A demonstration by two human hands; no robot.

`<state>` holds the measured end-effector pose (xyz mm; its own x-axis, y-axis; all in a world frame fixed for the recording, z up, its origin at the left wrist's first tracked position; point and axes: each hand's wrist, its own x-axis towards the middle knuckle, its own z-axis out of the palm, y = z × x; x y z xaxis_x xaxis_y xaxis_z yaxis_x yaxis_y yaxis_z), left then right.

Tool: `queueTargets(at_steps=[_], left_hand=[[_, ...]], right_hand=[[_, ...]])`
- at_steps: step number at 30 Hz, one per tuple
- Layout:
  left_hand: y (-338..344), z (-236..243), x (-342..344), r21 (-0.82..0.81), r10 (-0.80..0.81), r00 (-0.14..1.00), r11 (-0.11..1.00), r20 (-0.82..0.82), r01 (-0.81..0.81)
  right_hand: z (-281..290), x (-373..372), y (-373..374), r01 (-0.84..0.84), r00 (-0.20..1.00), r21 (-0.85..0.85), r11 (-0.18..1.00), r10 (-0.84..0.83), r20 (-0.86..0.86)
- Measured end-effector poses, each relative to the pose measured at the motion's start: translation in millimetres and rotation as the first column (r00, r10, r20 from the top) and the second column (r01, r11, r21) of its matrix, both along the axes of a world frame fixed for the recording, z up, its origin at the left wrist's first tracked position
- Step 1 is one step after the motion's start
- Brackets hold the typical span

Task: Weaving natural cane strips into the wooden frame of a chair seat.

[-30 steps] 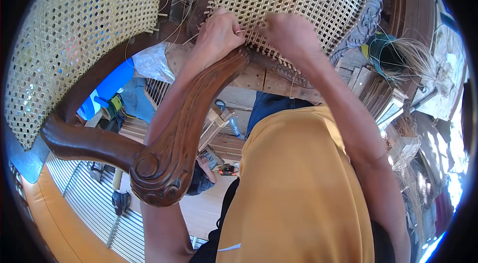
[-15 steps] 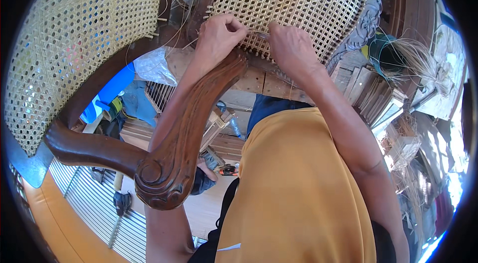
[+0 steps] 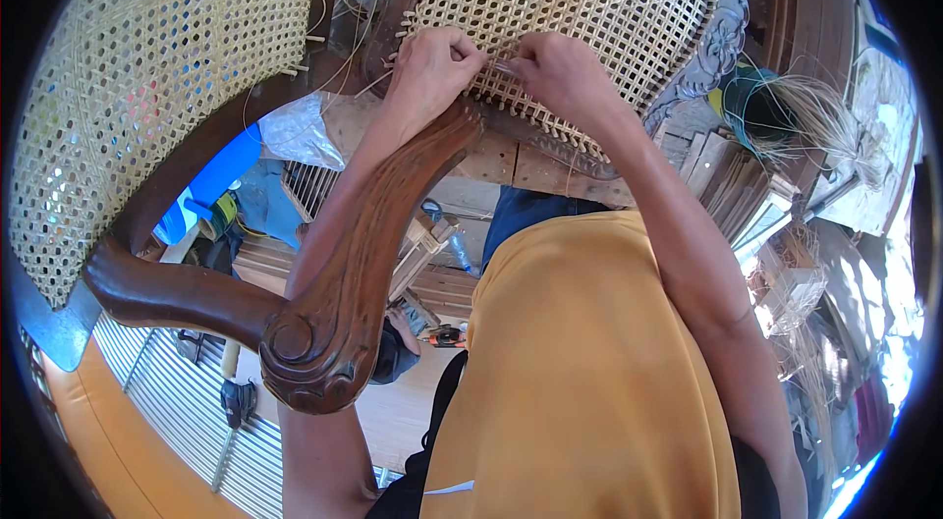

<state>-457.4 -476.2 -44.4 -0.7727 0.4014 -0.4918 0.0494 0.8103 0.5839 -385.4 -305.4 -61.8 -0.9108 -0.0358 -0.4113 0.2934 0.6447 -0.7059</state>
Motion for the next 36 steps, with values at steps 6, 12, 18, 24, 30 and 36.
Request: queueTargets(at_steps=[6,12,18,24,30,36], left_hand=[[7,-4,2,-0.089,-0.118,0.993,0.989,0.005,0.118],[-9,11,0,-0.041,-0.286,0.954,0.958,-0.09,0.283],[-68,17,44,0.203,0.53,0.795,0.848,-0.296,-0.489],[-92,-23,91,0.114,0.571,0.811,0.82,-0.129,-0.56],[-73,14,79,0.074,0.637,0.768,0.771,-0.07,-0.633],[-80,20,78,-0.042,0.522,0.836,0.844,-0.172,-0.535]], right_hand=[[3,0,-3,-0.039,0.999,0.215,0.976,0.042,-0.01],[36,30,82,0.279,0.959,0.298,0.913,-0.251,-0.13],[49,24,28,-0.042,0.955,0.018,0.999,0.045,-0.292],[6,-5,6,-0.254,0.93,0.299,0.92,0.317,-0.186],[-3,-20,21,-0.426,0.884,0.231,0.875,0.456,-0.098],[37,-21,99,-0.482,0.867,0.215,0.849,0.498,-0.025]])
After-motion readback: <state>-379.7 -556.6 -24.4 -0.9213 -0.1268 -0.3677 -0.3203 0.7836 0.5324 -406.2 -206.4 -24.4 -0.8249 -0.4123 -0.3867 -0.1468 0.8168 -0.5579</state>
